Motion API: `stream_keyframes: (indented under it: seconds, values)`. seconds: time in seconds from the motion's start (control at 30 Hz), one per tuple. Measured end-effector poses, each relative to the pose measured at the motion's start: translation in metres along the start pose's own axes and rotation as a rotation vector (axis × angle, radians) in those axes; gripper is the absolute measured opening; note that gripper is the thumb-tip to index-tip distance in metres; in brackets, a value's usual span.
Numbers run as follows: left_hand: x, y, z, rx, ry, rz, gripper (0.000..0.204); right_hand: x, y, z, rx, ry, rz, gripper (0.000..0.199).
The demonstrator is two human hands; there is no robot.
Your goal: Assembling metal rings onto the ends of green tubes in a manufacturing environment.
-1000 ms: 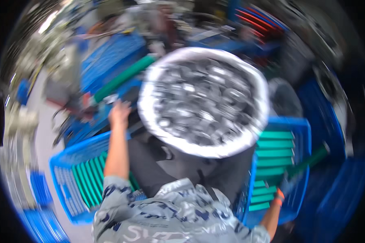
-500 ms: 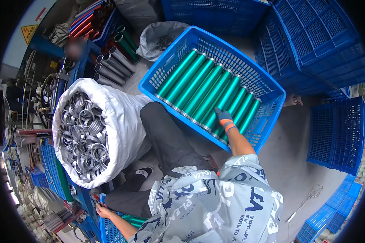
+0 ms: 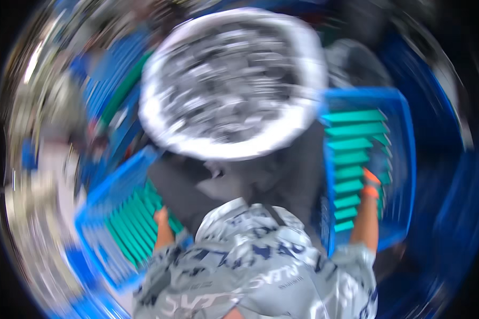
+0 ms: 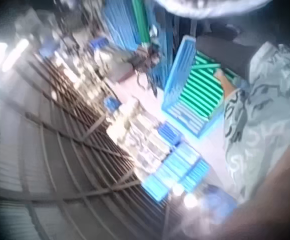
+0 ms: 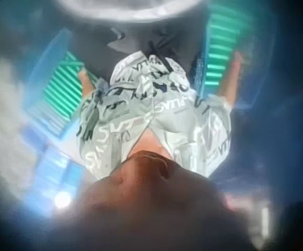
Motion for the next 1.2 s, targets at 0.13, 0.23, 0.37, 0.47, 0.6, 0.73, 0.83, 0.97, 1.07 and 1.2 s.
stream_keyframes:
  seconds: [0.13, 0.23, 0.37, 0.47, 0.6, 0.73, 0.83, 0.97, 1.07, 1.2]
  values:
    - [0.024, 0.025, -0.099, -0.125, -0.613, -0.181, 0.073, -0.147, -0.090, -0.184, -0.734, 0.090, 0.428, 0.040]
    - [0.043, 0.063, -0.117, -0.013, -0.652, -0.271, 0.072, -0.184, -0.118, -0.329, -0.804, -0.283, 0.206, 0.041]
    - [0.044, 0.083, -0.116, 0.359, -0.670, -0.123, 0.070, -0.186, -0.086, -0.517, -0.575, -0.595, -0.231, 0.069]
    - [0.031, 0.080, -0.066, 0.396, -0.650, -0.234, 0.065, -0.189, -0.074, -0.551, -0.266, -0.807, -0.375, 0.076]
    - [0.001, 0.079, -0.089, 0.357, -0.731, -0.202, 0.056, -0.197, -0.068, -0.554, -0.252, -0.804, -0.383, 0.066]
    - [-0.016, 0.084, -0.102, 0.329, -0.947, -0.305, 0.083, -0.190, -0.069, -0.571, -0.108, -0.884, -0.320, 0.073]
    - [-0.022, 0.088, -0.076, 0.219, -0.930, -0.305, 0.085, -0.185, -0.072, -0.573, -0.073, -0.723, -0.340, 0.082]
    - [-0.044, 0.082, -0.090, 0.224, -0.947, -0.252, 0.079, -0.186, -0.069, -0.582, -0.074, -0.777, -0.330, 0.085]
    - [-0.060, 0.077, -0.101, 0.238, -0.919, -0.273, 0.063, -0.187, -0.059, -0.571, -0.233, -0.813, -0.228, 0.081]
    - [-0.058, 0.070, -0.103, 0.513, -0.915, -0.534, 0.063, -0.186, -0.073, -0.565, -0.592, -0.668, -0.236, 0.083]
Point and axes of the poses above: each hand's wrist, its own x-axis away from the middle knuckle, its own y-axis out of the palm, z = x × y, the point moved 2 cm from there along -x, towards the middle knuckle, and after that the axes turned 11 degrees about -y, right-handed, at the moved point
